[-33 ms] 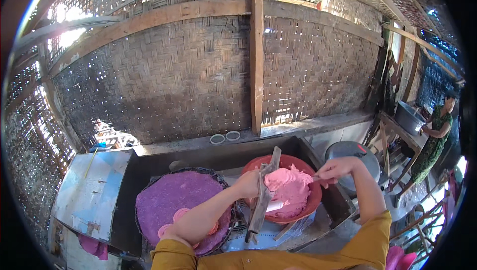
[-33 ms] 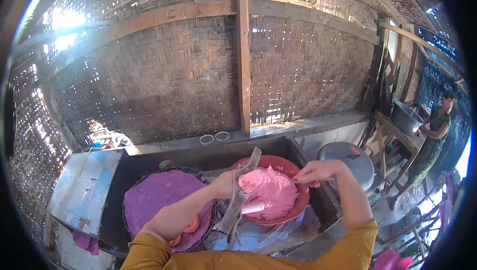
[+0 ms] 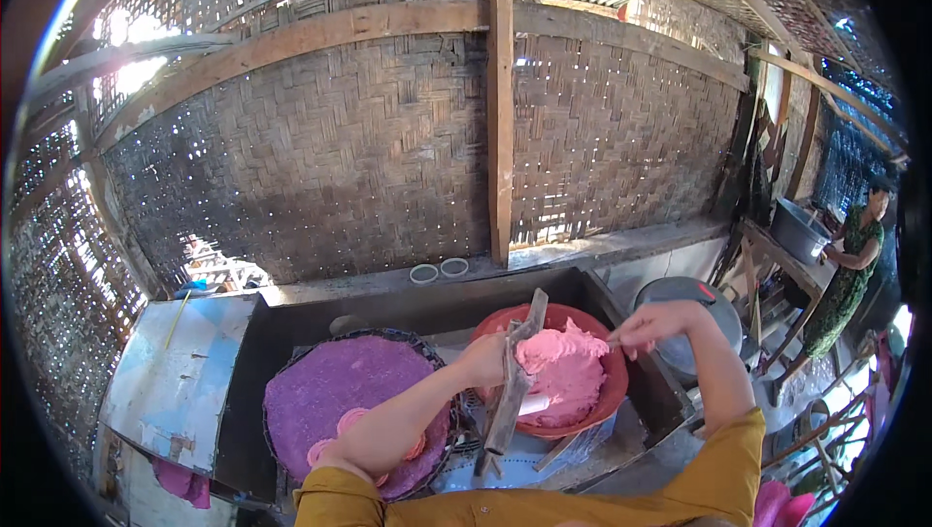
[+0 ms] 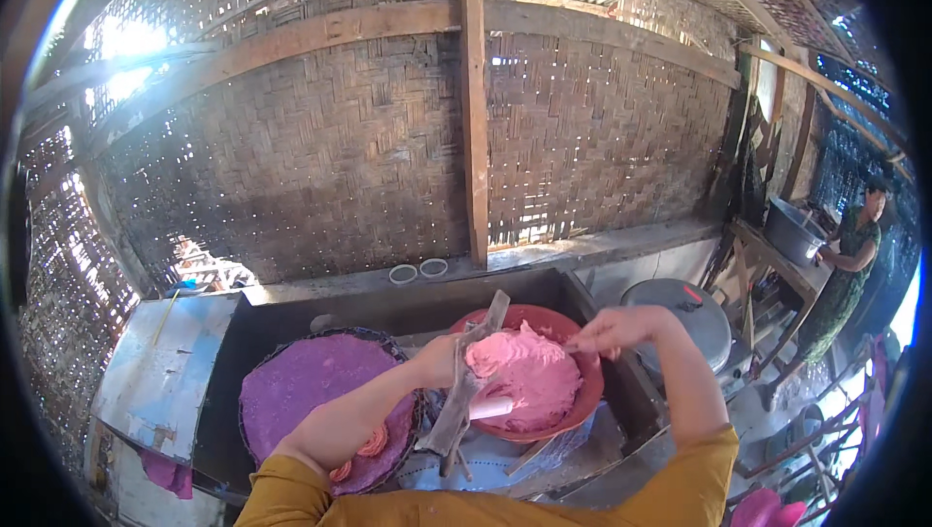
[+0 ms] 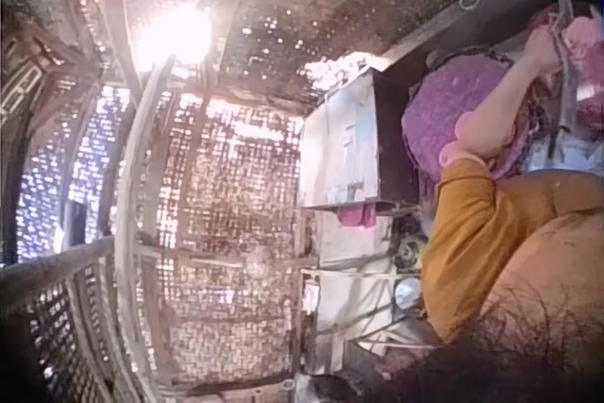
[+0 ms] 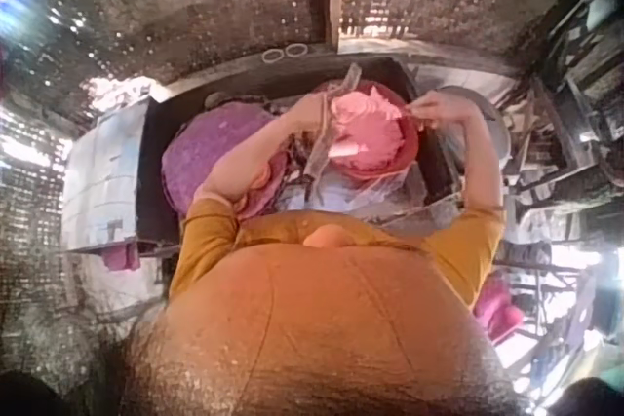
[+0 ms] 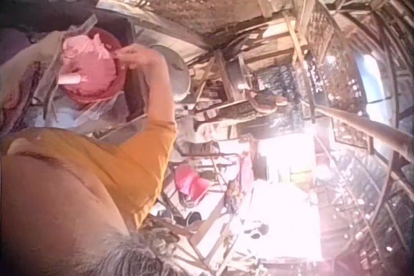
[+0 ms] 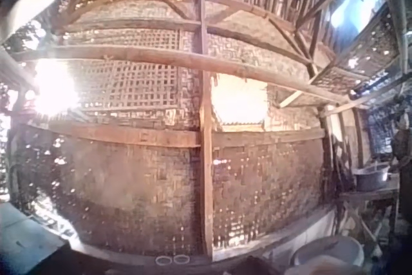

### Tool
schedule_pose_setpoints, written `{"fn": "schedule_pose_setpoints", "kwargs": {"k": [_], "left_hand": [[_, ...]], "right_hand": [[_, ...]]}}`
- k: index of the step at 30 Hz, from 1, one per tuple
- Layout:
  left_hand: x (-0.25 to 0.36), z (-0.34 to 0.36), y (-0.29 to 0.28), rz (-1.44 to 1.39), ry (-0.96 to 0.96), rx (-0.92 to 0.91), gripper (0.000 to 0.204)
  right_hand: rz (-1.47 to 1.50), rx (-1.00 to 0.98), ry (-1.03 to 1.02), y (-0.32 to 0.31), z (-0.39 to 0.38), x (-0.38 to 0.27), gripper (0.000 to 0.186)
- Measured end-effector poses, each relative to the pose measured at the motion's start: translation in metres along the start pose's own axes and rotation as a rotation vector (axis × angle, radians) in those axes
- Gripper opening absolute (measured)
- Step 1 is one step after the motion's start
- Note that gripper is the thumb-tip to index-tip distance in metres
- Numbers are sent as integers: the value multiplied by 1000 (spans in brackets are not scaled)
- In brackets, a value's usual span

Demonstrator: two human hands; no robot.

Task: The person uses a wooden mold and a metal spatula to scoop pink batter from a red bowl and form spiral-shaped cakes on a purple tray. The person repeatedly fills the mold, presses the batter, and releases the formed spirals onto the tray.

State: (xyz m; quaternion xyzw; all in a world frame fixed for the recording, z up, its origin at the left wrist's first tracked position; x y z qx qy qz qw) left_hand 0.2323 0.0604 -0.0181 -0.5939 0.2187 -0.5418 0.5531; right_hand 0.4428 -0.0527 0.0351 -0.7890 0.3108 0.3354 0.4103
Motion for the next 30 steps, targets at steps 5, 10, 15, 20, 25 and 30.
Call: {"fn": "schedule_pose_setpoints", "kwargs": {"k": [5, 10, 15, 20, 25, 30], "left_hand": [[-9, 16, 19, 181, -16, -77, 48], [-15, 23, 24, 65, 1, 56, 45], [-53, 30, 50, 121, -149, -117, 46], [-75, 24, 45, -70, -179, 40, 46], [-79, 28, 39, -26, -221, 7, 48], [-36, 15, 10, -19, -201, -38, 49]], "right_hand": [[-854, 305, -333, -21, 8, -71, 40], [-1286, 530, -414, 40, 40, -121, 26], [-1379, 735, -723, 66, 45, -83, 14], [-1086, 736, -531, 15, 17, -80, 22], [-868, 818, -399, -25, -18, -56, 33], [-741, 737, -424, -29, -7, -67, 33]]}}
Point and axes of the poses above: each hand's wrist, its own z-axis towards the middle knuckle, its own y-axis out of the palm, x = y × z, the point moved 6 cm from there along z, towards the middle knuckle, and after that the axes turned 7 degrees about z, right-handed, at the moved point
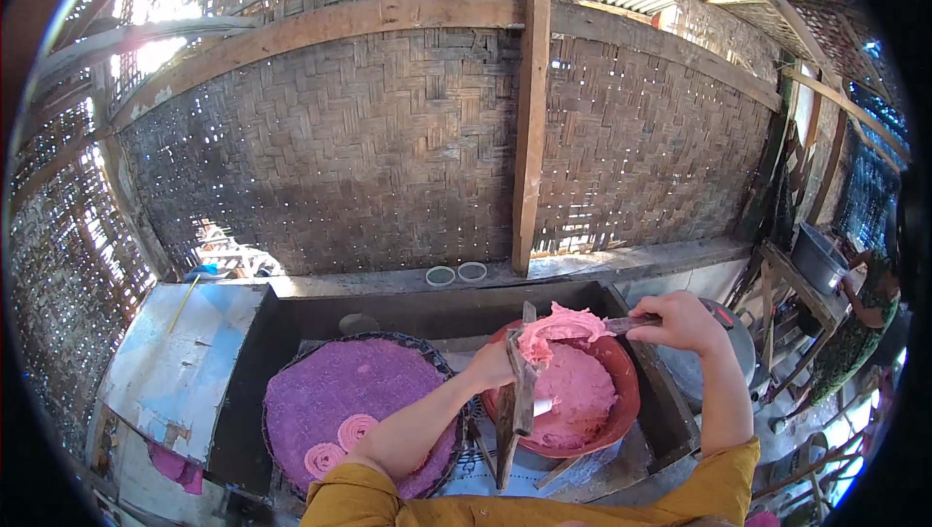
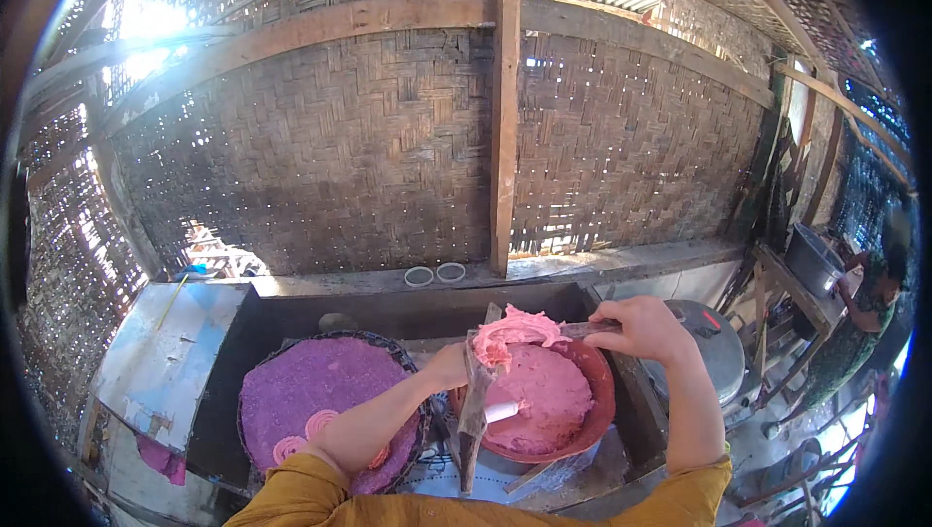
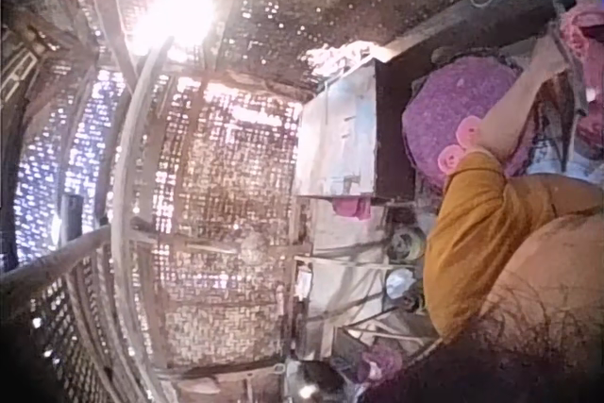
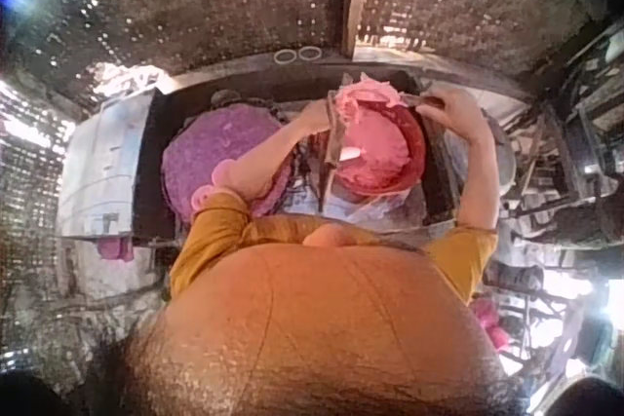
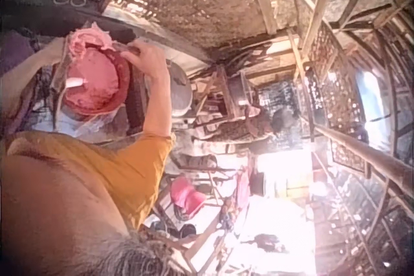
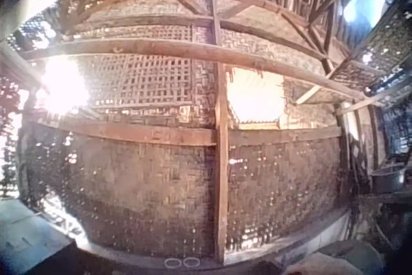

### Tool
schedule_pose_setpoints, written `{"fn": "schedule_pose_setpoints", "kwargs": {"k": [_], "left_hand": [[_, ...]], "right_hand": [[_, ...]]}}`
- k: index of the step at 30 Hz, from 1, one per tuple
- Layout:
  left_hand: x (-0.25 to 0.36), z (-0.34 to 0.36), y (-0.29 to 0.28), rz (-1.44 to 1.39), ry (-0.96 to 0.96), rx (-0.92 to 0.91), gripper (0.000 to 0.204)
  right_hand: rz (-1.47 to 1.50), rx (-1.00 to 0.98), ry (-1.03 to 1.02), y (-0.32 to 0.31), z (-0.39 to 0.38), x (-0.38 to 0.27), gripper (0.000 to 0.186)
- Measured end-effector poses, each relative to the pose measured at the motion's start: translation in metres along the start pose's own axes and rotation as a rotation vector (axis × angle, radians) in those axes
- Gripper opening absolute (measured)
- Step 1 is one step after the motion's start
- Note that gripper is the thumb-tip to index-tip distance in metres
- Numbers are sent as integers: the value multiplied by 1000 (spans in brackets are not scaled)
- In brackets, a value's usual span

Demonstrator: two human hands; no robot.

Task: The person uses a wooden mold and a metal spatula to scoop pink batter from a red bowl and form spiral-shaped cakes on a purple tray. The person repeatedly fills the mold, presses the batter, and releases the formed spirals onto the tray.

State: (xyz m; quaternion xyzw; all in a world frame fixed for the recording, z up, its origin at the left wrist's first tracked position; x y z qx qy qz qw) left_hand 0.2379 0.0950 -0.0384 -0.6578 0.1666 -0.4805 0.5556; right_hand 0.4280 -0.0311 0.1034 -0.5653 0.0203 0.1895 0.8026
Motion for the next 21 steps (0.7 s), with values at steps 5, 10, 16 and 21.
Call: {"fn": "schedule_pose_setpoints", "kwargs": {"k": [5, 10, 16, 21], "left_hand": [[-4, -4, 0, -14, 82, 162, 48], [5, -8, -8, -6, 59, 156, 46], [-1, -6, -8, -2, 92, 142, 52], [6, -8, -5, 93, 119, 73, 54]], "right_hand": [[63, -184, 49, -7, 7, -6, 32], [68, -138, 70, -14, 10, -3, 31], [-4, -315, 78, -5, 7, -16, 30], [-144, -242, 36, -32, 10, -26, 32]]}}
Point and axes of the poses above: each hand's wrist, its own z-axis towards the middle knuckle, its own y-axis out of the palm, x = y × z, the point moved 6 cm from there along z, towards the middle knuckle, and after that the axes turned 7 degrees about z, right-handed, at the moved point
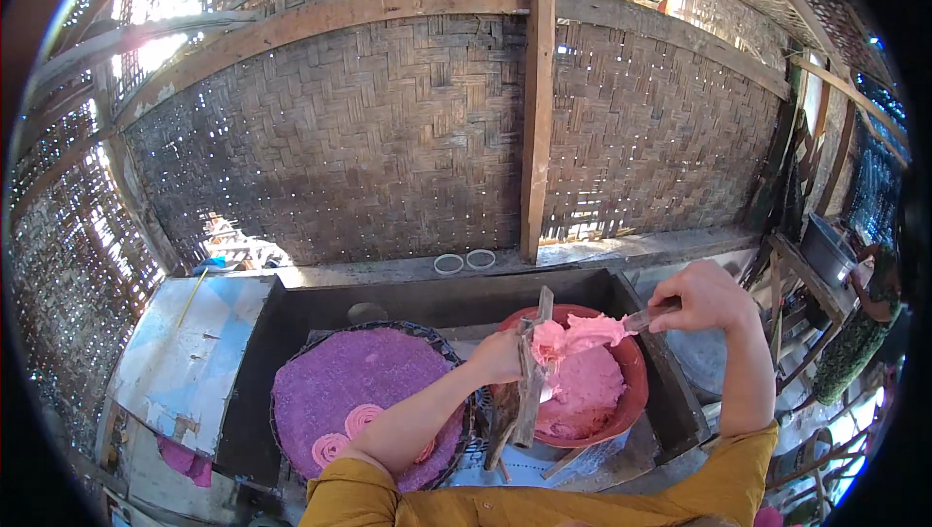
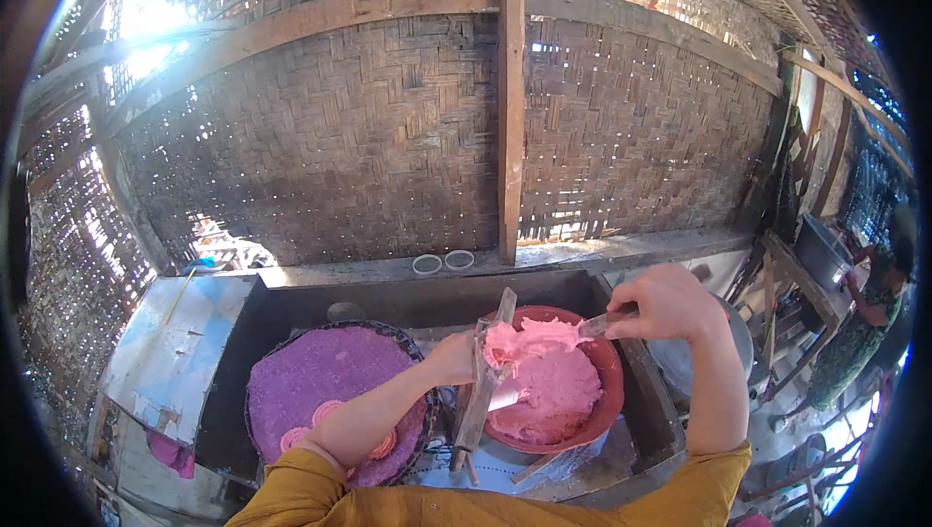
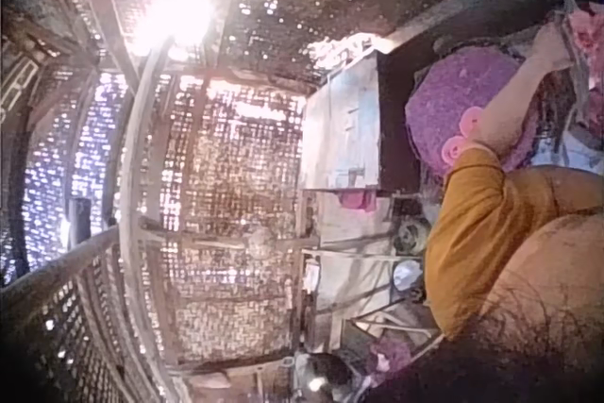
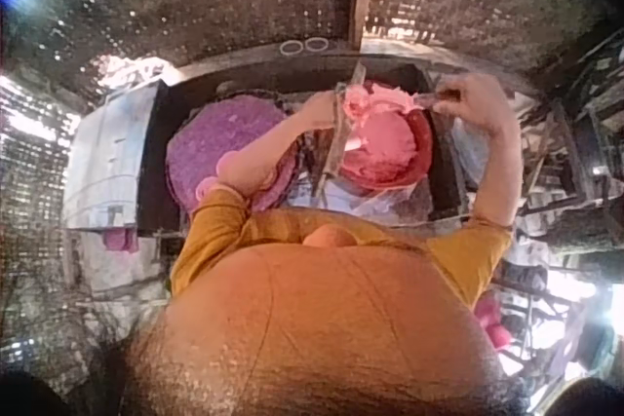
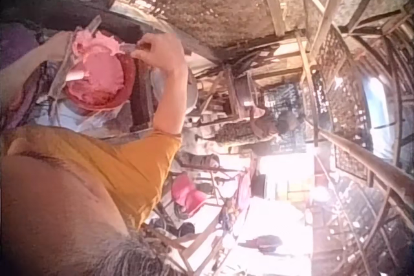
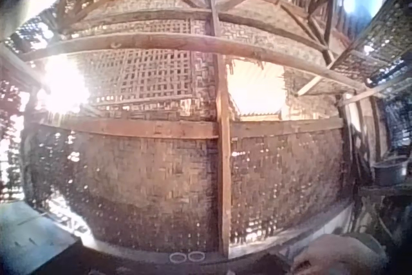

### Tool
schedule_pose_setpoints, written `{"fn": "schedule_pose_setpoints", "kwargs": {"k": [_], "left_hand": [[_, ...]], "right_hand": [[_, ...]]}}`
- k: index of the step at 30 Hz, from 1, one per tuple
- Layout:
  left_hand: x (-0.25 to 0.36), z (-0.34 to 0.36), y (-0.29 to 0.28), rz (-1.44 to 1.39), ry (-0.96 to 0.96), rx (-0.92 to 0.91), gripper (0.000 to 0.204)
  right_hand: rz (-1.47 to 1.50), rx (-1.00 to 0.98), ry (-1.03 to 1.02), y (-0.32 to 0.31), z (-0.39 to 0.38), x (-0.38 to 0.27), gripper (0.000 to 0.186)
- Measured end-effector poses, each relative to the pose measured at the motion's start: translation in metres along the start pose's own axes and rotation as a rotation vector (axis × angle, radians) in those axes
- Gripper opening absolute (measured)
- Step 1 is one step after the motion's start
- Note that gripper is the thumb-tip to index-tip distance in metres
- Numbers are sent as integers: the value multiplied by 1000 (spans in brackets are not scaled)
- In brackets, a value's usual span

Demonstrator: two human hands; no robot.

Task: The person uses a wooden mold and a metal spatula to scoop pink batter from a red bowl and form spiral-shaped cakes on a purple tray. The person repeatedly fills the mold, presses the batter, and releases the formed spirals onto the tray.

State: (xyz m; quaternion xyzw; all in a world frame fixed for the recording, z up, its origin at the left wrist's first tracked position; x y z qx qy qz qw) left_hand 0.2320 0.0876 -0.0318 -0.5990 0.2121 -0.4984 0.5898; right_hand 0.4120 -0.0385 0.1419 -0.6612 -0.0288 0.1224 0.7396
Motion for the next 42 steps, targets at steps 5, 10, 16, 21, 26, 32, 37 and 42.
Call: {"fn": "schedule_pose_setpoints", "kwargs": {"k": [5, 10, 16, 21, 26, 32, 37, 42], "left_hand": [[-10, 0, 4, 18, -23, 36, 49], [-7, 0, 6, 17, -72, -67, 58], [14, -10, -14, 54, -30, -45, 57], [4, -10, -16, 4, -37, -16, 55], [-1, -5, -3, 3, -4, -1, 52], [13, -14, -22, -132, -114, 45, 51], [-16, -1, 2, -79, -112, 69, 48], [-11, -1, 2, -99, -116, 17, 36]], "right_hand": [[-107, 156, 33, -36, -12, -7, 32], [66, 169, 4, -20, -5, -5, 32], [180, -10, -40, -2, -6, -2, 32], [156, 17, -8, -29, -28, -1, 33], [232, 57, -21, -25, -34, 1, 33], [200, 0, -1, 5, -17, 11, 31], [295, 83, 114, 19, -35, 38, 33], [242, 2, 101, 64, -23, 38, 38]]}}
Point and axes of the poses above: each hand's wrist, its own z-axis towards the middle knuckle, its own y-axis out of the palm, x = y × z, the point moved 6 cm from there along z, towards the middle knuckle, and after that the axes turned 7 degrees about z, right-handed, at the moved point
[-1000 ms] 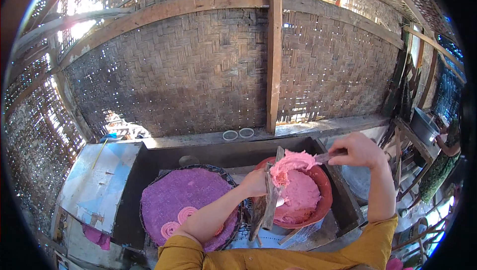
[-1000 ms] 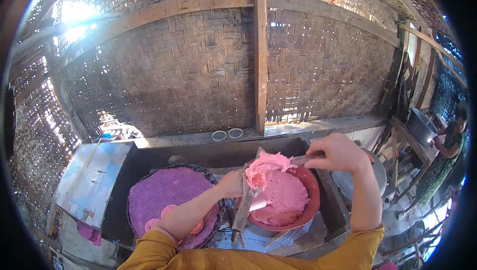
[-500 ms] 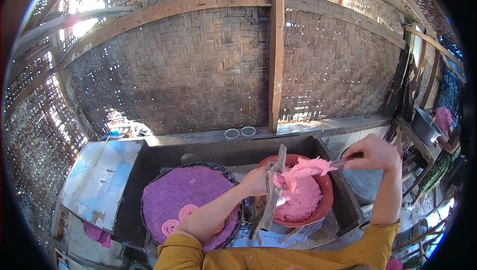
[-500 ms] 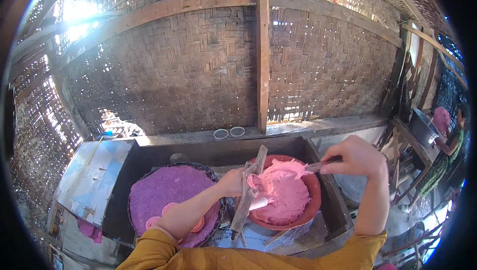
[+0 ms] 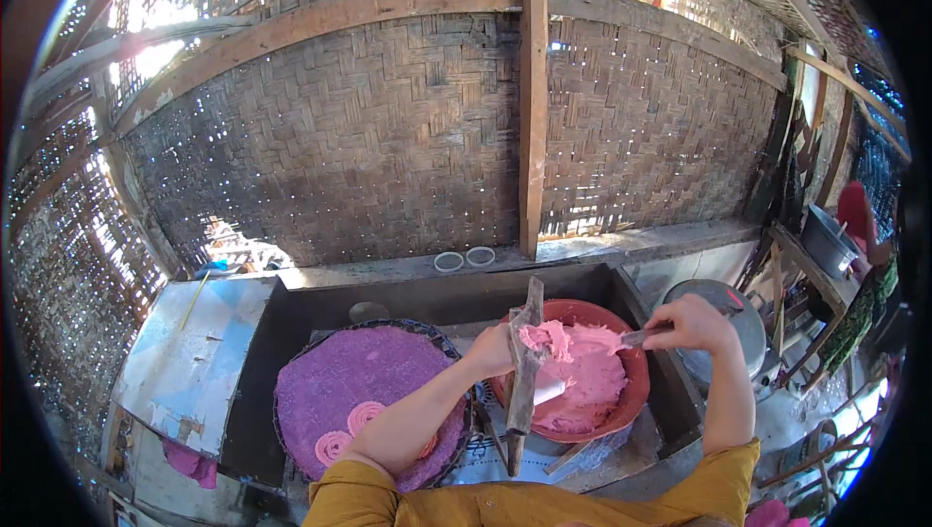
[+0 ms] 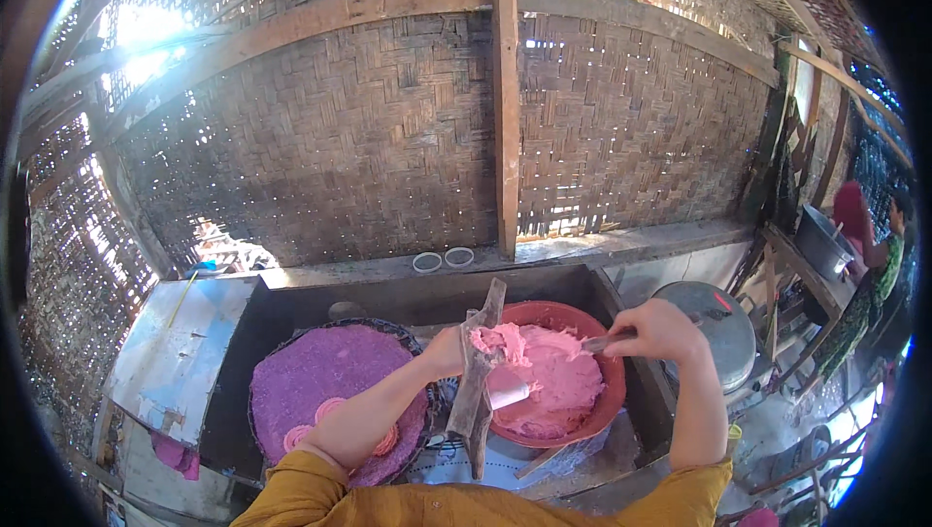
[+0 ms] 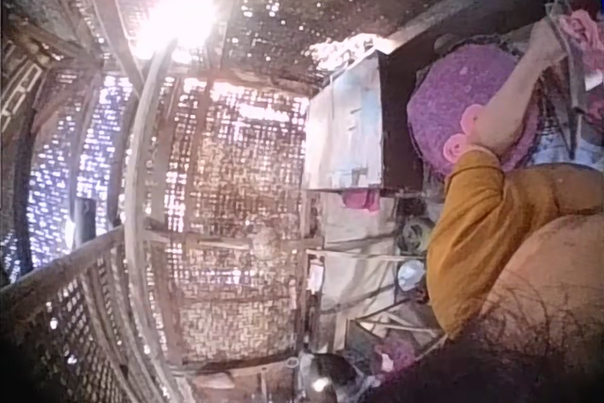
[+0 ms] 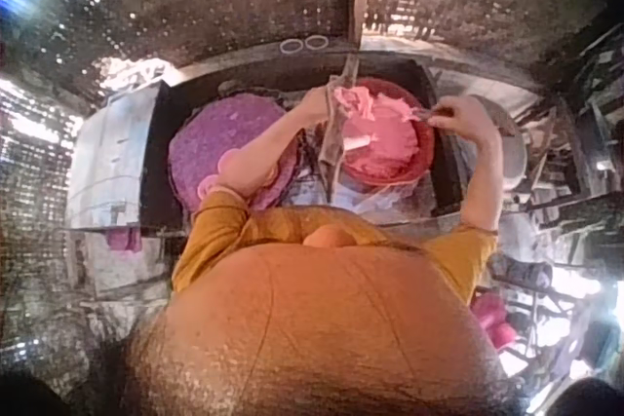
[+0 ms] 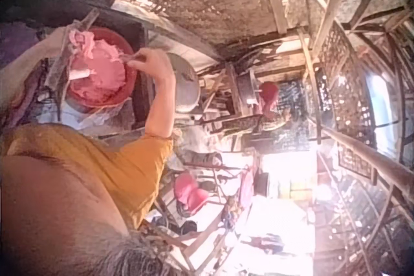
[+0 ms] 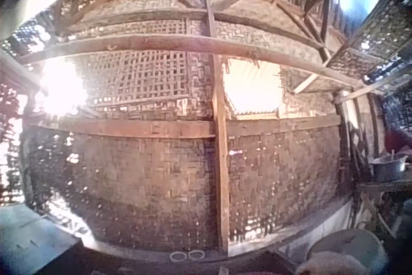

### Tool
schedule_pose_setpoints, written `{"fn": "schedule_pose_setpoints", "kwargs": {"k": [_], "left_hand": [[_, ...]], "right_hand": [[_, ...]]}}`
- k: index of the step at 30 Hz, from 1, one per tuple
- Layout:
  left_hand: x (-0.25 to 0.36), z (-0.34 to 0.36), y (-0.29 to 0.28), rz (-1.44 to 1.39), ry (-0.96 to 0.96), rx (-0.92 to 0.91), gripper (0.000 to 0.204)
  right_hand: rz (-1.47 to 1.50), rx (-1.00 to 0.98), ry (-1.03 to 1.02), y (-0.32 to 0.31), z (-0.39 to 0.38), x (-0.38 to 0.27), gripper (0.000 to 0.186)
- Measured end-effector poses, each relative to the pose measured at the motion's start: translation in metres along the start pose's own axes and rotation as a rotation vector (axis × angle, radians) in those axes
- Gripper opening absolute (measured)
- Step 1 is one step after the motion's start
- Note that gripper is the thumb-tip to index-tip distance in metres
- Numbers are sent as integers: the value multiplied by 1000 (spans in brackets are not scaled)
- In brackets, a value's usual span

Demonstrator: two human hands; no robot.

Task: The person uses a wooden mold and a metal spatula to scoop pink batter from a red bowl and form spiral-shaped cakes on a purple tray. The person repeatedly fills the mold, presses the batter, and releases the formed spirals onto the tray.

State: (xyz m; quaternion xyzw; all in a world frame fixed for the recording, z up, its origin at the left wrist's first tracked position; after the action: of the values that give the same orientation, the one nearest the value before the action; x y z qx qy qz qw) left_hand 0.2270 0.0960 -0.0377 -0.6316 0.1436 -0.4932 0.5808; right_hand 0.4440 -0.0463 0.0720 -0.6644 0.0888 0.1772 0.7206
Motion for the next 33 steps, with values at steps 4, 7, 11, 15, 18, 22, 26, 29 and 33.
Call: {"fn": "schedule_pose_setpoints", "kwargs": {"k": [4, 7, 11, 15, 18, 22, 26, 29, 33], "left_hand": [[9, -4, -6, 30, 31, -20, 38], [7, -6, -5, 83, 51, 53, 52], [21, -6, -5, 149, 55, 41, 54], [29, -9, -3, 166, 62, 56, 52], [36, -11, -4, 133, 24, 69, 50], [31, -13, -12, 208, -45, -22, 48], [13, 2, 6, 121, 42, 71, 43], [-10, 2, 9, 101, 24, 69, 41], [-22, 3, 2, 52, -59, 33, 42]], "right_hand": [[56, 8, -48, -5, -4, -4, 37], [109, 35, -78, -20, -5, -14, 35], [56, -57, -106, -20, 5, -28, 32], [-48, -139, -95, -14, 15, -43, 34], [-204, -133, -141, -6, 26, -63, 33], [-531, 44, -424, 37, 42, -104, 17], [-778, 315, -745, 63, 23, -133, 6], [-744, 318, -741, 51, 20, -124, 7], [-464, 480, -501, -16, -5, -98, 22]]}}
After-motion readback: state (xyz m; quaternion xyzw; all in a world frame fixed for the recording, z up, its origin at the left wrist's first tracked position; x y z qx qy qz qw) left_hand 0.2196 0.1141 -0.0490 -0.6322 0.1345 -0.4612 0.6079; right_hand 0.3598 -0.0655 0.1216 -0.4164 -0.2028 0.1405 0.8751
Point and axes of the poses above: each hand's wrist, its own z-axis towards the middle knuckle, its own y-axis out of the palm, x = y × z, the point moved 6 cm from there along z, towards the middle knuckle, and after that the axes turned 7 degrees about z, right-handed, at the moved point
